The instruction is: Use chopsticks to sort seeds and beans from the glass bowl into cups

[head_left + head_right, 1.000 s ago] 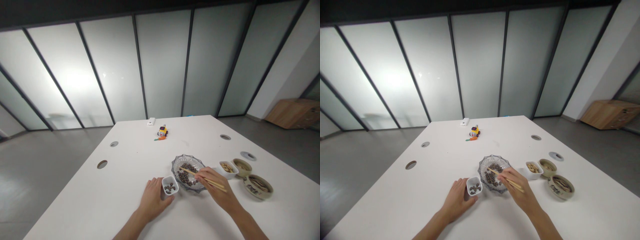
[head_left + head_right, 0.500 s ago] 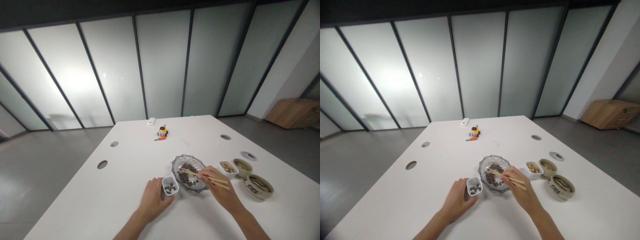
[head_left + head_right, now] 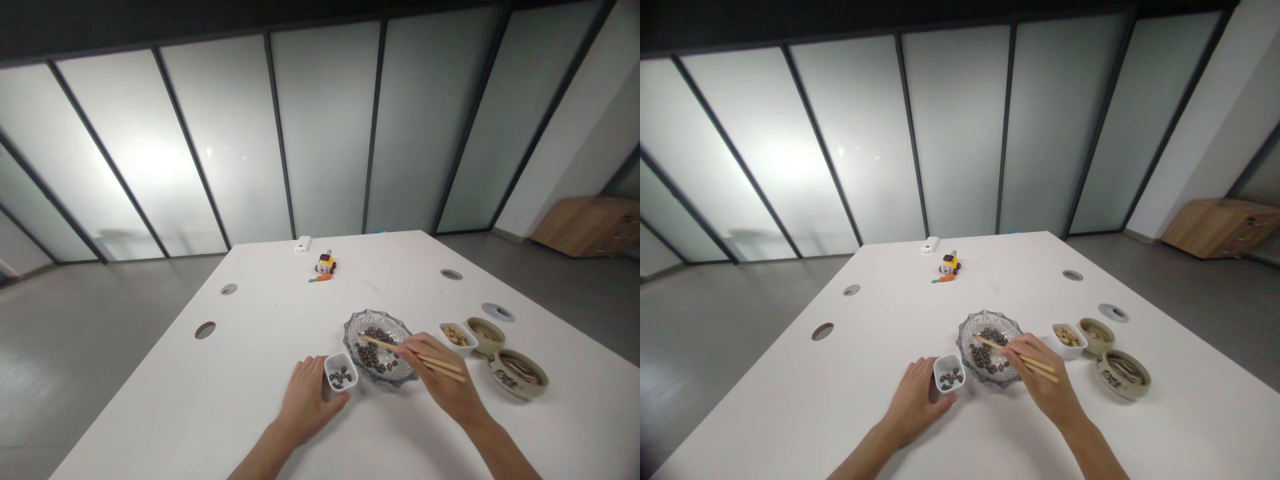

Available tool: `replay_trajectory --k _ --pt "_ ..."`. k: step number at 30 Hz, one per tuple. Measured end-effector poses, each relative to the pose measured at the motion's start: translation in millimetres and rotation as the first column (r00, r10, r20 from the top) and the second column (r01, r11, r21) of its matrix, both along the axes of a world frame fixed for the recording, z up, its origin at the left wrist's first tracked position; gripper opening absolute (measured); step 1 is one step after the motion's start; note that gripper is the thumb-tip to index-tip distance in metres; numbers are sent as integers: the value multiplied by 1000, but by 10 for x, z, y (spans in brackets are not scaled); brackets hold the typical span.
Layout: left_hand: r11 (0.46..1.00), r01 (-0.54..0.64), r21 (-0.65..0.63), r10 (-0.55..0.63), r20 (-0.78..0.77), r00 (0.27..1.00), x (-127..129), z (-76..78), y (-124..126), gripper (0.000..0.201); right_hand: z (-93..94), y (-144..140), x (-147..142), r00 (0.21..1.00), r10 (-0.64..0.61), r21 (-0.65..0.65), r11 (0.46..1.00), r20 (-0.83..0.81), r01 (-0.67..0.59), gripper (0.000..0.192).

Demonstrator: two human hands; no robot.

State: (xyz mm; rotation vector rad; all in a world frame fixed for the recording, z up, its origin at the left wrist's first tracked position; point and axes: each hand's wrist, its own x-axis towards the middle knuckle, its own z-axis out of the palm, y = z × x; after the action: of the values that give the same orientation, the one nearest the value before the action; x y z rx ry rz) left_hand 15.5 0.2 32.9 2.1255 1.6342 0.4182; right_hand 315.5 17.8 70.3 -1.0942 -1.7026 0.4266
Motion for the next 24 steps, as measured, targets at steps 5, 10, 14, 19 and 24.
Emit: replay_trajectory --k 5,10,14,19,24 --pt "1000 -8 -2 8 7 1000 -1 -4 -1 31 65 5 21 990 -87 9 996 -108 88 54" --pt "1000 -1 3 1 12 1000 -8 -5 -7 33 101 -12 -23 985 -41 -52 998 -166 32 62" --pt "1000 -6 -1 6 10 1000 -8 11 -8 31 78 -12 -26 971 -212 48 975 -110 218 54" --pt "1000 -13 -9 13 20 1000 -2 21 -6 31 15 0 -48 990 -141 134 981 17 138 42" --pt "1000 -1 -12 1 20 1000 -9 4 -8 32 -55 7 -78 998 -39 106 994 57 33 38"
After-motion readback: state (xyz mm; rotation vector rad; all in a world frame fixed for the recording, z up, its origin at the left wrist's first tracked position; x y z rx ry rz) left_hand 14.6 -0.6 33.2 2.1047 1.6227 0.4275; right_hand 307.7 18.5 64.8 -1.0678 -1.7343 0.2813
